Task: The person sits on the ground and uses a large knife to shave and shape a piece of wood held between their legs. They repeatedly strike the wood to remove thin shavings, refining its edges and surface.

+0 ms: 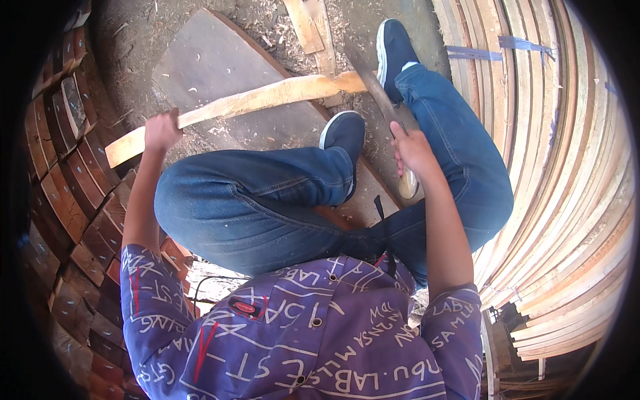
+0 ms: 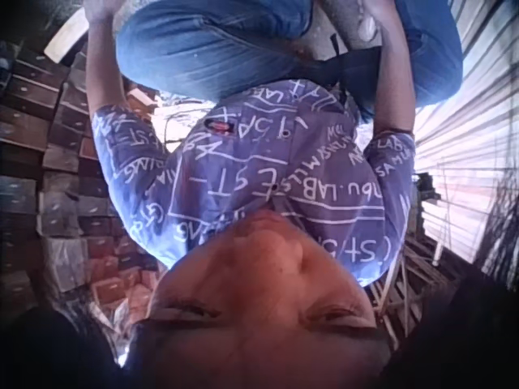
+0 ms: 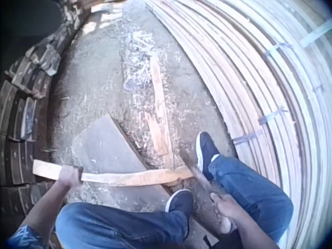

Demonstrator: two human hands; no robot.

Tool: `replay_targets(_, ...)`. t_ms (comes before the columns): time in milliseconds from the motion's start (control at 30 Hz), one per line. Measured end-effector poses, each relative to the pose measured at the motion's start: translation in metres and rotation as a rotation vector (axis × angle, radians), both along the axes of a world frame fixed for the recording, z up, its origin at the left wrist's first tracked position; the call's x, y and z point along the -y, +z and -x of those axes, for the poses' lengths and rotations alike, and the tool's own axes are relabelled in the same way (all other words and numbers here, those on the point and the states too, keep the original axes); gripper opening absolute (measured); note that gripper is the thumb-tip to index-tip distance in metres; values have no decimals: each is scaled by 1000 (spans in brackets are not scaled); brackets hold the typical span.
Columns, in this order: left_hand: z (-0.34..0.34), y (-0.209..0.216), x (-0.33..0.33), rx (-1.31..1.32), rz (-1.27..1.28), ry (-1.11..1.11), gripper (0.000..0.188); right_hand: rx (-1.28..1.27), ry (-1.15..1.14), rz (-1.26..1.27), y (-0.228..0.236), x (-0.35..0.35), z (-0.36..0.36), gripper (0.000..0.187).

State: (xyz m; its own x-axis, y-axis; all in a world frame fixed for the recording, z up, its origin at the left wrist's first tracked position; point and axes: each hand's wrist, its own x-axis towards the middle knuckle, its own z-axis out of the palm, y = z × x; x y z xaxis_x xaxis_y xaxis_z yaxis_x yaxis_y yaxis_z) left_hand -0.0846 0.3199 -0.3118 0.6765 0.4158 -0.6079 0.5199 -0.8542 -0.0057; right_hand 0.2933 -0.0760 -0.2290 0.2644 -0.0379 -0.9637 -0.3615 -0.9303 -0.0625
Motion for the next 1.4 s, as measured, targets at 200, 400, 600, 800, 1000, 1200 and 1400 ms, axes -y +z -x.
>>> replay_targets(200,-13,12,5,-72,-16,-6,13,181,-90,-281,42,-25,-10,44)
replay_targets(400,-29,34,8,-252,41,13,19,198,28,-300,-6,4,42,43)
replay_targets(600,-40,60,11,-236,-6,21,27,18,-84,-160,-5,14,27,46)
replay_targets(800,-80,109,-3,-317,97,-13,32,148,-188,-371,69,14,24,44)
replay_targets(1000,-87,126,-2,-471,307,131,38,182,-281,-553,149,37,33,40)
replay_targets(1200,-51,67,-50,-896,643,516,26,200,-268,-620,188,62,42,35)
replay_targets(1400,-47,97,-35,-520,368,156,23,133,-292,-627,177,73,39,35)
